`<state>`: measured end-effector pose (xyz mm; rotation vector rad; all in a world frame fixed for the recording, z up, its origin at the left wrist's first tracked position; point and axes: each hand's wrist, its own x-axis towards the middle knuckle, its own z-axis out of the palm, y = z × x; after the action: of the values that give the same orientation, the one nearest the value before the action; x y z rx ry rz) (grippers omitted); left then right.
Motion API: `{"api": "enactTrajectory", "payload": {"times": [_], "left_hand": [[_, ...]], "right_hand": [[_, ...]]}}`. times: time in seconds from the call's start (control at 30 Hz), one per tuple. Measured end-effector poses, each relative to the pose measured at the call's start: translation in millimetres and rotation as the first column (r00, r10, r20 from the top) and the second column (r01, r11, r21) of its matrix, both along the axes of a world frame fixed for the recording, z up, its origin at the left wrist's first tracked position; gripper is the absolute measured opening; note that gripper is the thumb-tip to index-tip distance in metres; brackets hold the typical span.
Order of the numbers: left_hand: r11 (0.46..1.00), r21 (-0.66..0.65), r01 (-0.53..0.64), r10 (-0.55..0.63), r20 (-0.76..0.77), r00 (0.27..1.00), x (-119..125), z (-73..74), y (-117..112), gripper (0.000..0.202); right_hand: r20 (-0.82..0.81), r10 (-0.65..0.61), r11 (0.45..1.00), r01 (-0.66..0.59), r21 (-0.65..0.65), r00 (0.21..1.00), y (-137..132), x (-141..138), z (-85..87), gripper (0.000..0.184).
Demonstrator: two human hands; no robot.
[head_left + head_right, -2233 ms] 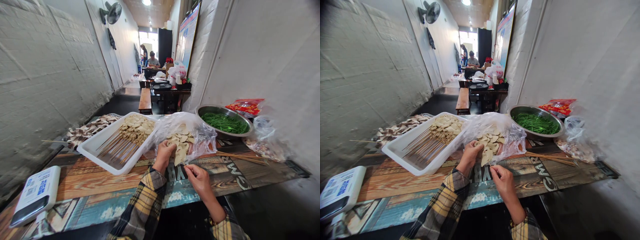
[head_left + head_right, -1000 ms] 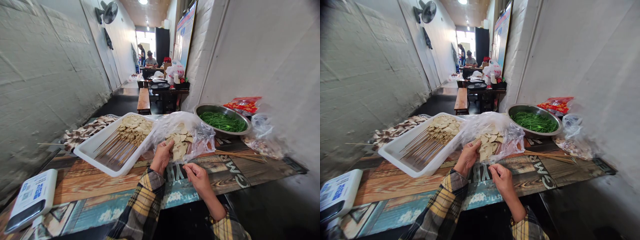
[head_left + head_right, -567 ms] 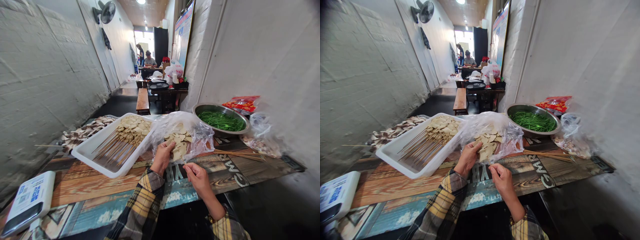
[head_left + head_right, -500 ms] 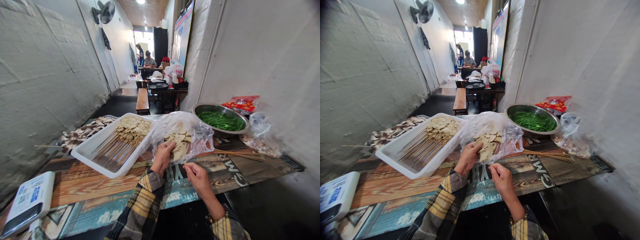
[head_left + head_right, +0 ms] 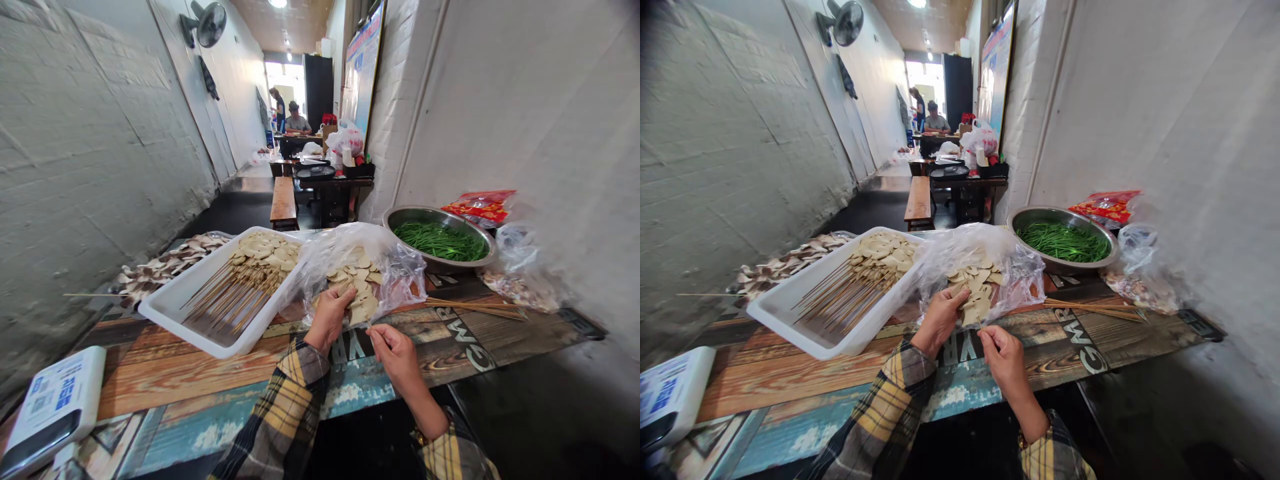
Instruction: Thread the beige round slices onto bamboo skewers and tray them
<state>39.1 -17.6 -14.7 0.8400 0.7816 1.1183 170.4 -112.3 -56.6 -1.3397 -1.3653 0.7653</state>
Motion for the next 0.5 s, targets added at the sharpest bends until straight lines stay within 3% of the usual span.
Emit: {"api": "enactTrajectory", "payload": {"times": [0.33,0.5], "left_hand": [[1.0,0.019,0.007,-0.006,-0.055,0.998,0.4,2.1,-2.7,0.04],[0.992,0.12,0.024,-0.005,-0.163,0.987,-5.0,4.2,0.9,0.038]], "right_hand": [[-0.072,-0.001,1.0,-0.001,-0.026,0.997,0.6,-1.8,3.0,0.035],[-0.134,0.022,0.997,-0.031,-0.065,0.991,1.4,-1.1,0.2,0.036]]}}
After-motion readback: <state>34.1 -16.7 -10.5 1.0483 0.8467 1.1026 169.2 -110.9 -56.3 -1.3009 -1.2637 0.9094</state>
